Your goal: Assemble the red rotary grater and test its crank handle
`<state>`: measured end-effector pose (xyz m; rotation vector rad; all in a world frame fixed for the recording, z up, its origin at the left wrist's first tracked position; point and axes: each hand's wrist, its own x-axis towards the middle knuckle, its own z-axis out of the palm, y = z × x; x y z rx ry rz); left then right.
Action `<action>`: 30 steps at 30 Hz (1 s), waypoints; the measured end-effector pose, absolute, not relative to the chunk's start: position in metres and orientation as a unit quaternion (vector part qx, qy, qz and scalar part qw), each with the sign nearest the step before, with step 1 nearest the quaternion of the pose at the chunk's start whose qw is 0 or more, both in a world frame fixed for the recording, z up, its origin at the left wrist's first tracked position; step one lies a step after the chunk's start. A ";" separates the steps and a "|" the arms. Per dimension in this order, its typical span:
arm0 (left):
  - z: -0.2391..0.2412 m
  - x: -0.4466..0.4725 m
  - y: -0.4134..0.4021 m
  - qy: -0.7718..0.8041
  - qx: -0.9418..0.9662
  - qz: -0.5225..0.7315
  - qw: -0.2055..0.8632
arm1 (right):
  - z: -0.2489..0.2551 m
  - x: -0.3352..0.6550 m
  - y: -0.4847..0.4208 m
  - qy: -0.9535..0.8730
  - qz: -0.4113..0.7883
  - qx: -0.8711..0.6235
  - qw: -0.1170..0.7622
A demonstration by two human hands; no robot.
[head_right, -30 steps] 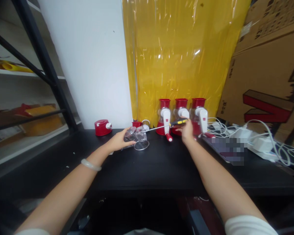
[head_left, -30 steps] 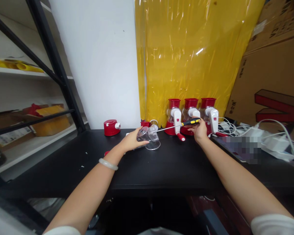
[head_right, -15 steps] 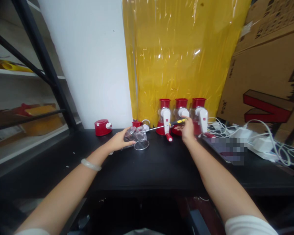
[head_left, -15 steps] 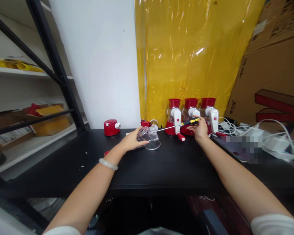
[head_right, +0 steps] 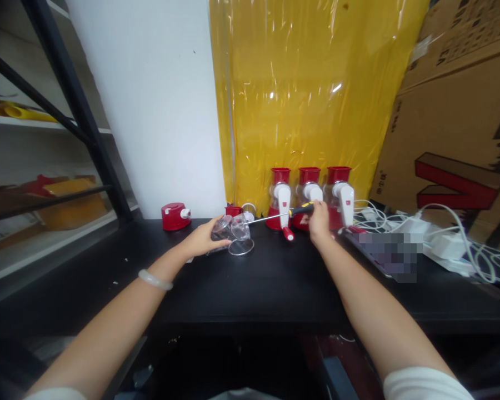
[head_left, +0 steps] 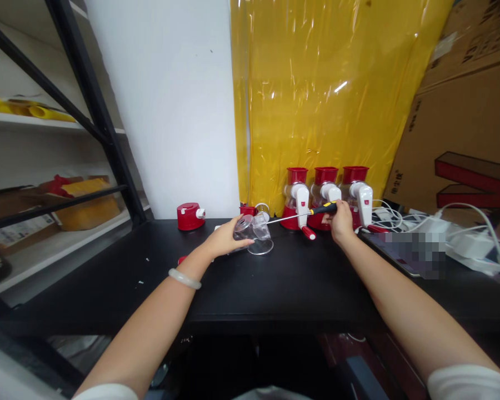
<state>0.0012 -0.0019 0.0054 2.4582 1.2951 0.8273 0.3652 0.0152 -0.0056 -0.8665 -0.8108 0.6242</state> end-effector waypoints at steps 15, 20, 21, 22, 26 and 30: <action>0.004 0.001 -0.001 0.442 0.843 0.282 0.121 | -0.004 0.365 0.011 -0.381 0.313 -0.345 0.799; 0.005 0.001 -0.001 0.440 0.844 0.282 0.119 | -0.002 0.364 0.011 -0.384 0.294 -0.365 0.796; 0.005 0.002 -0.001 0.440 0.844 0.282 0.120 | -0.002 0.364 0.011 -0.383 0.291 -0.370 0.795; 0.006 0.002 -0.002 0.440 0.844 0.283 0.120 | -0.002 0.364 0.012 -0.380 0.287 -0.376 0.795; 0.006 0.002 -0.003 0.435 0.845 0.285 0.122 | -0.003 0.365 0.014 -0.377 0.270 -0.399 0.791; 0.005 0.002 -0.002 0.441 0.842 0.283 0.123 | -0.004 0.365 0.013 -0.384 0.298 -0.374 0.790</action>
